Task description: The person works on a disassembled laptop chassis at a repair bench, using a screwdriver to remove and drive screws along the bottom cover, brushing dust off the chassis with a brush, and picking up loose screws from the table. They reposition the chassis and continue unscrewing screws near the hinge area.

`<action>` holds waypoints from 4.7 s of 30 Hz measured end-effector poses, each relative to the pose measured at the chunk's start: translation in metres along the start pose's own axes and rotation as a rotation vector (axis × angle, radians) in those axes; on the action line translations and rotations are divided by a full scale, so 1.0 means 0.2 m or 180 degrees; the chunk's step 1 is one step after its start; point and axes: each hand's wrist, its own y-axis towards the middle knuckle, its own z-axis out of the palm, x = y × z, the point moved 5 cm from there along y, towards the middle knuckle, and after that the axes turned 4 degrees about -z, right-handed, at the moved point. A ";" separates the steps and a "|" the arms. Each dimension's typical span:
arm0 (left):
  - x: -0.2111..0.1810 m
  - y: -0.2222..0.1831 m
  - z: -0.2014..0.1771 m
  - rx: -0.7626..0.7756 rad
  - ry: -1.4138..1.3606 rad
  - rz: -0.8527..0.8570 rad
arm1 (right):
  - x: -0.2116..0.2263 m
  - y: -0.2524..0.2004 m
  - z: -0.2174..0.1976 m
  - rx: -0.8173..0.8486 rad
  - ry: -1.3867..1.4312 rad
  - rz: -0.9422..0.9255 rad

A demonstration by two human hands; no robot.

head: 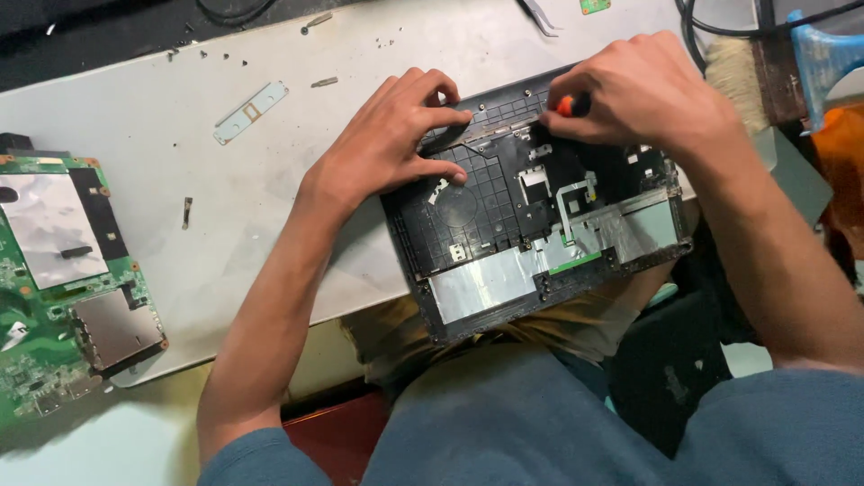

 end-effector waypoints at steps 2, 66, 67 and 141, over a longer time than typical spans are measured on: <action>0.01 0.00 0.00 -0.0017 0.0001 0.0017 | -0.08 -0.03 0.00 0.0033 -0.0226 0.0236; -0.09 0.02 0.01 -0.0027 0.0489 -0.0140 | -0.11 -0.21 0.23 -0.2206 -0.0593 -0.0565; -0.09 0.02 0.01 -0.0024 0.0490 -0.0134 | -0.10 -0.21 0.20 -0.2207 -0.0593 -0.0559; -0.01 0.32 0.03 0.0936 0.0789 -0.0687 | -0.06 -0.48 0.33 -0.2009 0.2440 -0.0549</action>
